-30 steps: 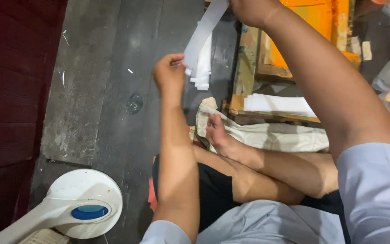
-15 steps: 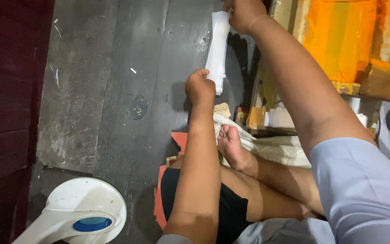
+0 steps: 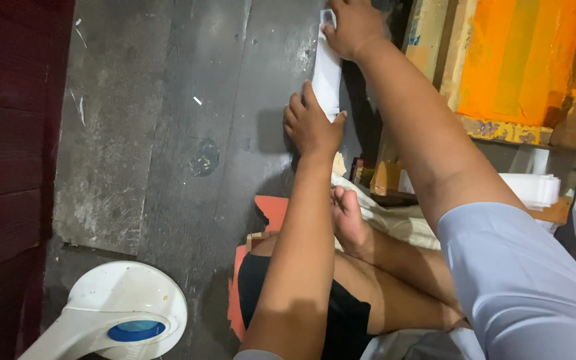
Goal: The person sits cross-legged on the floor and uses a squeegee to spread orange ink across a screen printing frame. They then place a white strip of material under the frame, pull the frame away to transfer the ink, and repeat the process with multiple strips.
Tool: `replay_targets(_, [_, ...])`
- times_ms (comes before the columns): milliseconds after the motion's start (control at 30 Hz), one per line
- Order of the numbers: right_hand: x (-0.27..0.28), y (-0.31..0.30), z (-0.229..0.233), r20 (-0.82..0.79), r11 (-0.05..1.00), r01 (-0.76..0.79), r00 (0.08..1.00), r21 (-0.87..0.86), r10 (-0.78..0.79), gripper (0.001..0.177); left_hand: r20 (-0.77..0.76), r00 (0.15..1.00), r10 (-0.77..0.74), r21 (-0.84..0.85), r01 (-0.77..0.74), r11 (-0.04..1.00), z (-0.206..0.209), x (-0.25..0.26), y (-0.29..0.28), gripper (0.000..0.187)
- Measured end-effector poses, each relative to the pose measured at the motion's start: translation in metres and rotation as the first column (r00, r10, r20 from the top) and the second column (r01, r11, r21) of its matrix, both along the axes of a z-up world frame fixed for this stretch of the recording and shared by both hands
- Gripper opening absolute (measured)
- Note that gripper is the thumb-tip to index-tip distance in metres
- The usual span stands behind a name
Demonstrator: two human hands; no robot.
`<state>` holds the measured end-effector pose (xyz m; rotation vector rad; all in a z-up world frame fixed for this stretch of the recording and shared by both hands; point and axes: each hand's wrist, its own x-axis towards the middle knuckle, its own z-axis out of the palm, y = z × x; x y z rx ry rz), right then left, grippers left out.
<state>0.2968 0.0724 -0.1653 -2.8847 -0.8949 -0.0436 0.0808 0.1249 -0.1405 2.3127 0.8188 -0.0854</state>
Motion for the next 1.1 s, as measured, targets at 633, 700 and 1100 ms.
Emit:
replay_targets(633, [-0.001,0.014,-0.009,-0.175,0.976,0.216,0.960,-0.036,-0.219,0.059,0.008,1.000,-0.018,0.222,0.016,0.975,-0.029,0.021,-0.022,0.084])
replay_targets(700, [0.000,0.011,-0.016,-0.139,0.980,0.197,0.971,-0.012,-0.197,0.058,-0.001,0.999,-0.036,0.197,0.036,0.980,-0.027,0.020,-0.022,0.083])
replay_targets(1100, [-0.009,0.016,-0.004,-0.219,0.965,0.257,0.945,0.049,-0.241,0.047,0.001,0.997,-0.080,0.052,0.080,0.995,-0.016,0.019,-0.021,0.073])
